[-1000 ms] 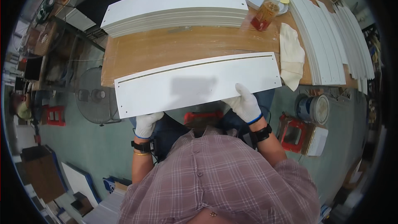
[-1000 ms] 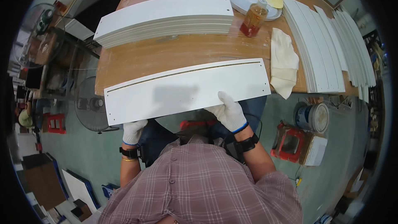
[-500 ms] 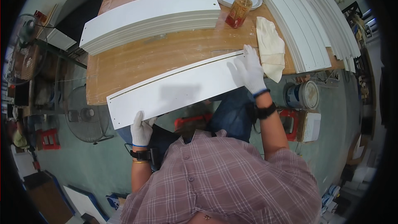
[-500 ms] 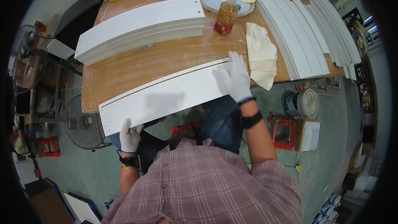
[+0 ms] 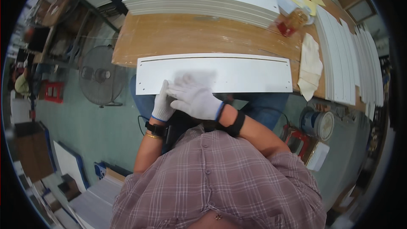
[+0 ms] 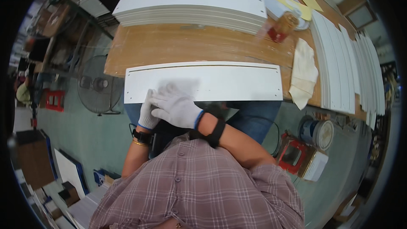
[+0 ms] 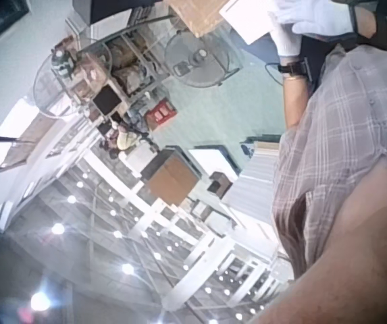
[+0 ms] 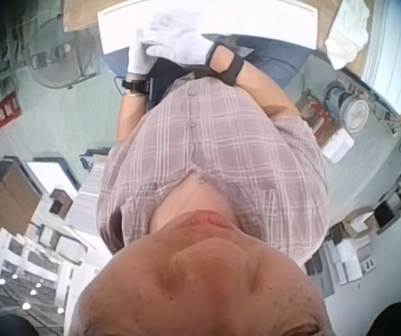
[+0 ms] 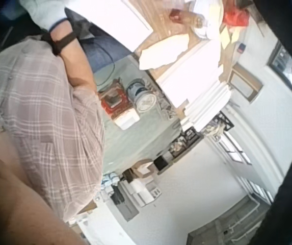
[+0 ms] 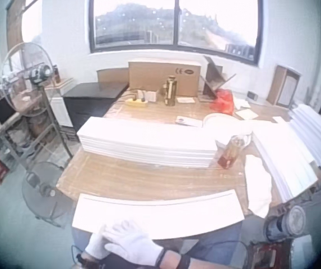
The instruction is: Cleaning and marking white furniture panels at a workshop workbench.
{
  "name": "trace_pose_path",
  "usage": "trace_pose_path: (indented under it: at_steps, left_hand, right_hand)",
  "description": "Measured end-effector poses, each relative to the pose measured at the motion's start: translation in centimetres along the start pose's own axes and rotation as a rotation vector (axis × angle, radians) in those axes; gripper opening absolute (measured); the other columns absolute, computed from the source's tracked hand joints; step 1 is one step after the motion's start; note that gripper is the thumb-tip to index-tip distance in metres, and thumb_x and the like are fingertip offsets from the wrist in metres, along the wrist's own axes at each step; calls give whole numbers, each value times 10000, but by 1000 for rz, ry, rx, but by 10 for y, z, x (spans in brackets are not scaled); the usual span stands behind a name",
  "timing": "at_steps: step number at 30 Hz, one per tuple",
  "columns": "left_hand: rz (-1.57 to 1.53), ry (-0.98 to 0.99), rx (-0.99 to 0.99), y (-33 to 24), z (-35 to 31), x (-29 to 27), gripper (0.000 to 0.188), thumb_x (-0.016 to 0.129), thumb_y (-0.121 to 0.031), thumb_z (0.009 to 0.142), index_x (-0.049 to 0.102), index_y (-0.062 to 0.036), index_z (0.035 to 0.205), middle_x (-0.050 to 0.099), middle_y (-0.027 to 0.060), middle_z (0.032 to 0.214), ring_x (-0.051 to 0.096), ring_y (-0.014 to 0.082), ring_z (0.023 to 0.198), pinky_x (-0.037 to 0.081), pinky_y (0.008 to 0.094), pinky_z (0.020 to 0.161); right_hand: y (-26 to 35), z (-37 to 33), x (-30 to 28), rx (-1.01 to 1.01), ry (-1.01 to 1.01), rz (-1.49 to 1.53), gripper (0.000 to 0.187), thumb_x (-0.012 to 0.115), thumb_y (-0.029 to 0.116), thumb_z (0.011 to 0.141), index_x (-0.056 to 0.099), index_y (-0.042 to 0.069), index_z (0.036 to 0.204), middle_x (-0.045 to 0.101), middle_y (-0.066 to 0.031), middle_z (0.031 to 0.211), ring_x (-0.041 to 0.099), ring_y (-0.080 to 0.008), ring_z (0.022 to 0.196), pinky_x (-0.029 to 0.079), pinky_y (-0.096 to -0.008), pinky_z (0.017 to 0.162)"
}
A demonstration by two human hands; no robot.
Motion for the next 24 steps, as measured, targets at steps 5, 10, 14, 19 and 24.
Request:
trace_pose_path:
  at_steps: [5,10,14,19,24]
  left_hand:
    - [-42,182,56,-12,-8,24,858,286,-699,894,204,-63,1463,346,166,1453,402,324,1309,371,480,1056]
    - [-125,257,8,-3,-3,25,932,354,-735,846,168,-69,1470,308,159,1472,363,352,1329,360,513,1060]
    - [3,383,36,-4,-12,28,1024,490,-742,771,151,-82,1478,270,131,1495,330,319,1351,332,470,1087]
    - [-139,473,-64,8,-14,9,1039,570,-716,729,161,-122,1476,279,118,1488,311,302,1358,297,439,1112]
    - [-384,543,11,-8,-18,30,925,631,-590,790,216,-89,1448,344,140,1448,352,316,1336,305,525,1096]
  right_hand:
    - [-44,-22,-88,106,-580,-167,416,540,208,887,520,8,1251,534,-197,1266,474,-367,1209,340,-445,1058]
    - [-66,17,-48,227,-303,-710,595,534,404,863,468,13,1307,466,-198,1341,376,-362,1290,219,-507,1097]
    - [6,56,-4,-35,-37,-648,477,579,327,820,534,41,1199,532,-138,1240,452,-319,1199,268,-496,1071]
    - [44,20,16,-437,298,16,316,604,181,805,609,78,1104,584,-92,1152,497,-290,1151,348,-388,1036]
    - [-32,33,-28,245,131,314,354,569,231,864,600,77,1181,559,-131,1241,458,-298,1232,354,-359,1032]
Point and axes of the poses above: each hand's wrist, its own z-axis towards the middle knuckle, its own x-axis out of the palm, y = z × x, the point moved 10 cm from there along z, towards the middle knuckle
